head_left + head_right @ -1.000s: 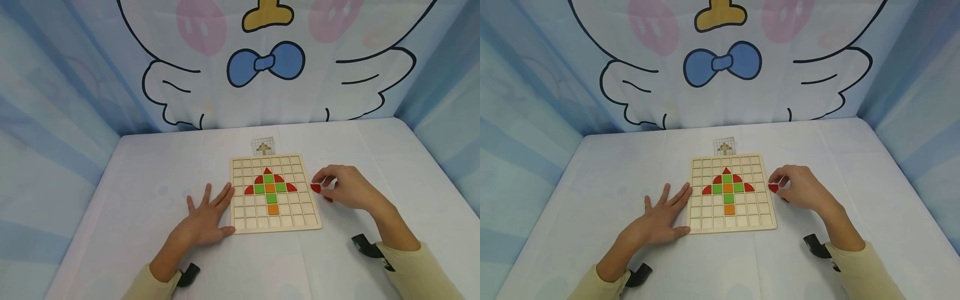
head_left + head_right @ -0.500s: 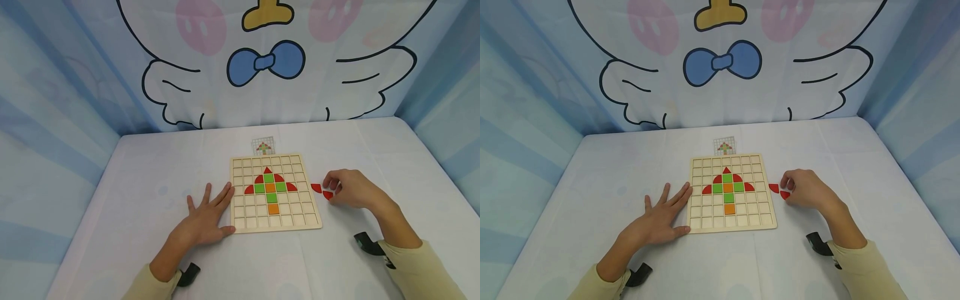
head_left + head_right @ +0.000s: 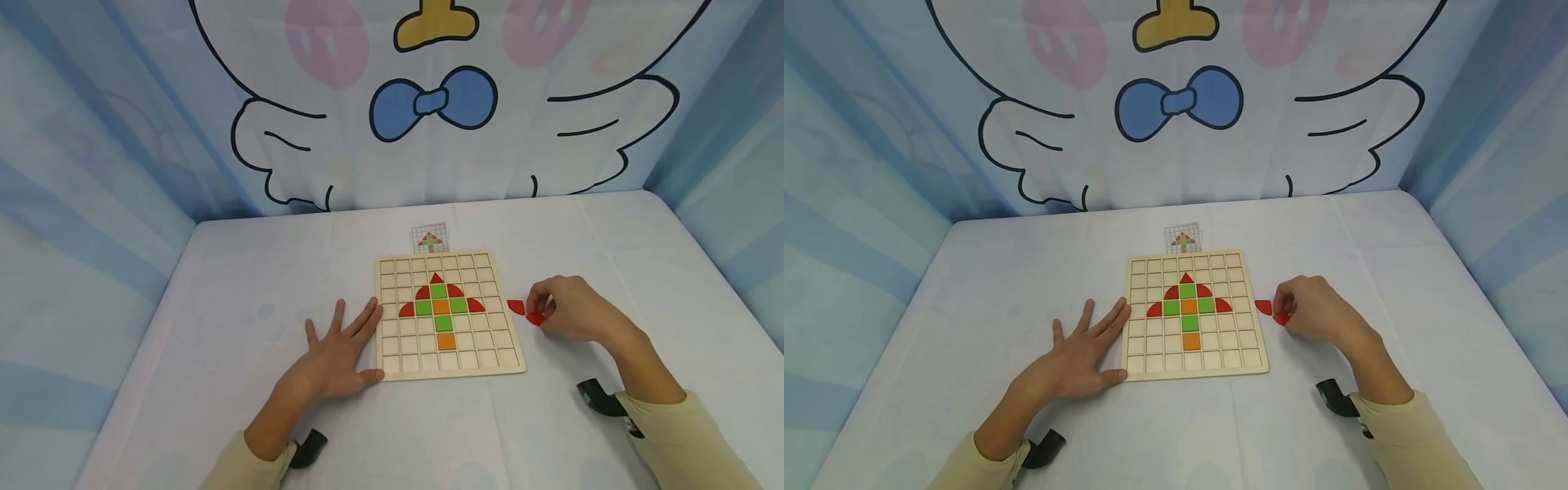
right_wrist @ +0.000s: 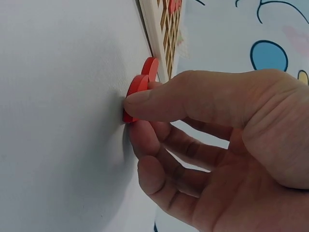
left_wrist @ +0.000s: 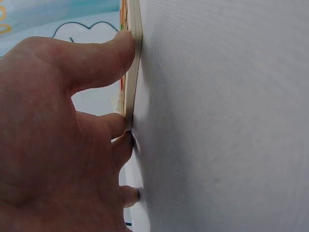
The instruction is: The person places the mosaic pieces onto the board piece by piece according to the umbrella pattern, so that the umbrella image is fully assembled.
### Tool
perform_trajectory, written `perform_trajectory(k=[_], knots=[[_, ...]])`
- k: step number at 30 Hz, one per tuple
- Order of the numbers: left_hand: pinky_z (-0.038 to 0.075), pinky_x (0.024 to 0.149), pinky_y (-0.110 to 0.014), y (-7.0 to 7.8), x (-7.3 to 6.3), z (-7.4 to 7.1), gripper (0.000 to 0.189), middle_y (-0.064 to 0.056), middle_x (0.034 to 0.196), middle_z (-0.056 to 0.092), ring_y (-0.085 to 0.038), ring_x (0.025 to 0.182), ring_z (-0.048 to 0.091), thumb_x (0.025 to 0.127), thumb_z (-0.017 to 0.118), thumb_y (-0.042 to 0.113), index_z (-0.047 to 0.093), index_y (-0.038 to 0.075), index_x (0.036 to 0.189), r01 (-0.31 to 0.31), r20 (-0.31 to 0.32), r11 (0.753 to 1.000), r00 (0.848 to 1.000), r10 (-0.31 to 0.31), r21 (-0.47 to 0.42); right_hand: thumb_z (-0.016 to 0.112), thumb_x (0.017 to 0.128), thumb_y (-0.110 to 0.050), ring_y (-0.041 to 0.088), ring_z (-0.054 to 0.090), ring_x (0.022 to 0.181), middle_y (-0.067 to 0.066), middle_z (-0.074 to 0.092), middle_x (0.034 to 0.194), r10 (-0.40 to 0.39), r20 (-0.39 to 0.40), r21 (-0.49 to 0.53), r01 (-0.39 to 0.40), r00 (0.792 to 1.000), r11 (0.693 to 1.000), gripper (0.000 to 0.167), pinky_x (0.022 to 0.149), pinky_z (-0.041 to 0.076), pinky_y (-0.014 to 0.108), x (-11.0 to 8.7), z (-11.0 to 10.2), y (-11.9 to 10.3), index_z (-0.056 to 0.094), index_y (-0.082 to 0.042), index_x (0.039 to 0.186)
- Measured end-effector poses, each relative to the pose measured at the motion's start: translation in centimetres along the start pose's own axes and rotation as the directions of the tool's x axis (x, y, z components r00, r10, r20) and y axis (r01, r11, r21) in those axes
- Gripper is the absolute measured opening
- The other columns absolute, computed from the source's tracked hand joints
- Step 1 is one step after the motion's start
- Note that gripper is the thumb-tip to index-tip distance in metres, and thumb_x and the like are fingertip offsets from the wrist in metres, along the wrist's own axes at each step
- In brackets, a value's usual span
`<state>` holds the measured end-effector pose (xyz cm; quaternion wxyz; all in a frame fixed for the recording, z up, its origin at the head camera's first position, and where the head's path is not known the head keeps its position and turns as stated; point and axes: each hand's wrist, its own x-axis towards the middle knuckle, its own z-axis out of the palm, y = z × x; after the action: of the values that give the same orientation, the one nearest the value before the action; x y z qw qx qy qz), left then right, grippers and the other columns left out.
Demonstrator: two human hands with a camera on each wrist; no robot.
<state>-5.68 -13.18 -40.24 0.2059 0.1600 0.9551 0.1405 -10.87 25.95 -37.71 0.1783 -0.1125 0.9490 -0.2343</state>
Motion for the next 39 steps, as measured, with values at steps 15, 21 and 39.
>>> perform_trajectory(k=[15, 21, 39], knots=[[0.0, 0.111, -0.087, 0.0, 0.1, 0.1, 0.099, 0.013, 0.176, 0.003, -0.043, 0.162, -0.006, 0.092, 0.073, 0.049, 0.013, 0.03, 0.169, 0.006, -0.004, 1.0, 1.0, -0.006, 0.007, 0.081, 0.081, 0.0, 0.018, 0.058, 0.083, 0.0, 0.068, 0.091, -0.093, -0.005, 0.035, 0.093, 0.996, 0.995, 0.021, 0.064, 0.05, 0.027, -0.7, -0.5, -0.7, 0.075, -0.013, 0.096], [-0.001, 0.111, -0.087, 0.1, 0.1, 0.0, 0.099, 0.013, 0.176, 0.003, -0.043, 0.162, -0.006, 0.092, 0.072, 0.05, 0.013, 0.03, 0.169, 0.01, 0.001, 1.0, 1.0, -0.01, 0.007, 0.083, 0.083, -0.002, 0.016, 0.06, 0.083, -0.005, 0.069, 0.091, -0.201, 0.0, 0.084, 0.2, 0.98, 0.976, 0.02, 0.067, 0.05, 0.023, -0.8, 0.2, -2.2, 0.076, -0.017, 0.094], [0.0, 0.111, -0.087, -0.1, 0.1, 0.0, 0.099, 0.012, 0.176, 0.002, -0.043, 0.162, -0.007, 0.092, 0.071, 0.051, 0.012, 0.029, 0.169, 0.0, 0.007, 1.0, 1.0, 0.0, 0.015, 0.071, 0.081, 0.007, 0.013, 0.059, 0.088, -0.014, 0.068, 0.093, -0.38, 0.11, 0.092, 0.372, 0.918, 0.924, 0.036, 0.074, 0.049, 0.024, 0.1, 3.7, -7.1, 0.077, -0.027, 0.092]])
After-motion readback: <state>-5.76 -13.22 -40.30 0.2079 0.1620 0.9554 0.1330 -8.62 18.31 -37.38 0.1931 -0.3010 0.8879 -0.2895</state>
